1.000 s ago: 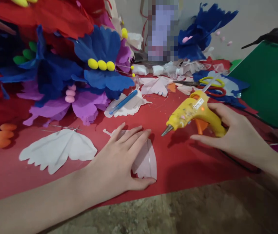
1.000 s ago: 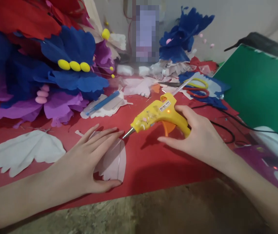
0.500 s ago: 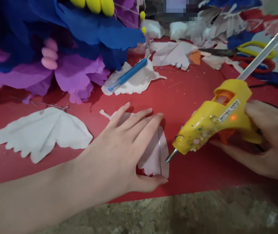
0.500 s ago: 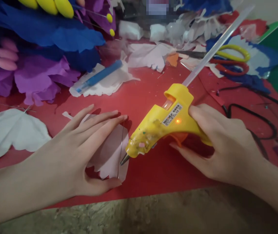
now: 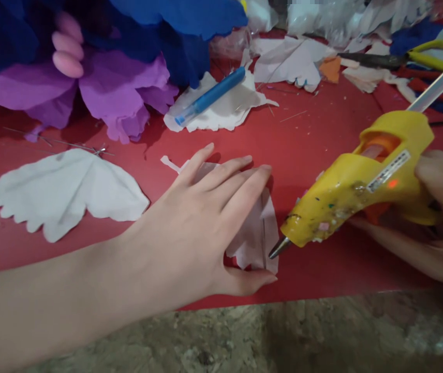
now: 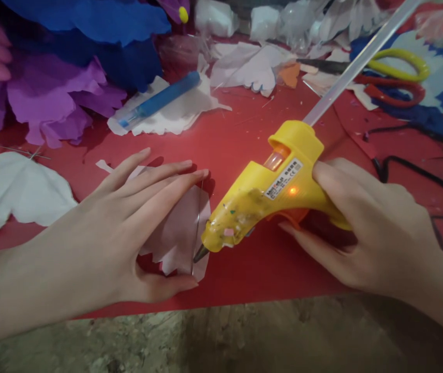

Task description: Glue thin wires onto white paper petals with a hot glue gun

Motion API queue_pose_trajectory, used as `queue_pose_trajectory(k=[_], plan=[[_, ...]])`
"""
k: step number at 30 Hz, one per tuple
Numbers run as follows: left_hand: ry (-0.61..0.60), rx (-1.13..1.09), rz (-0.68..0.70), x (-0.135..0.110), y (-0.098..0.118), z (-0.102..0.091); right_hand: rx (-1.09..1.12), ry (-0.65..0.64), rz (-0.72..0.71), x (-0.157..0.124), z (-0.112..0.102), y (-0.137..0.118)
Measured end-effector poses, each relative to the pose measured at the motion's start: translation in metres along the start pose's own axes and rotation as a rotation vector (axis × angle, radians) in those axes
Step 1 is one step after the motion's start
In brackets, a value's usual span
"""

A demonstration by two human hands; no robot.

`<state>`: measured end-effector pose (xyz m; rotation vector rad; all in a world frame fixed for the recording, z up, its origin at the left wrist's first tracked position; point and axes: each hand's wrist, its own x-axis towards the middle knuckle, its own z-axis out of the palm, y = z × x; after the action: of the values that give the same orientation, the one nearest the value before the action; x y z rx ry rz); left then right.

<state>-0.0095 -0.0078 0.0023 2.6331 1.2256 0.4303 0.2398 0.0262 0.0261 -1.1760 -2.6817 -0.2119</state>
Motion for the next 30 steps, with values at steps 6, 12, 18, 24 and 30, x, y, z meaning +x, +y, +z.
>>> queue_pose_trajectory(k=[6,12,18,24,30], plan=[[0.064,0.033,0.044,-0.0015,-0.0008,0.0018,-0.043,0.017,-0.059,0.0008,0.003,0.0008],[0.087,0.058,0.05,-0.0019,-0.0001,0.0025,-0.075,0.018,-0.062,-0.0024,0.0041,0.0037],[0.08,0.04,0.053,-0.0016,-0.0015,0.0017,-0.065,0.023,-0.077,-0.0045,0.0047,0.0062],[0.071,0.032,0.045,-0.001,-0.0014,0.0019,-0.032,-0.006,0.03,-0.0043,0.0039,0.0043],[0.061,0.028,0.043,-0.0011,-0.0017,0.0012,-0.037,-0.017,0.123,-0.005,0.0044,0.0068]])
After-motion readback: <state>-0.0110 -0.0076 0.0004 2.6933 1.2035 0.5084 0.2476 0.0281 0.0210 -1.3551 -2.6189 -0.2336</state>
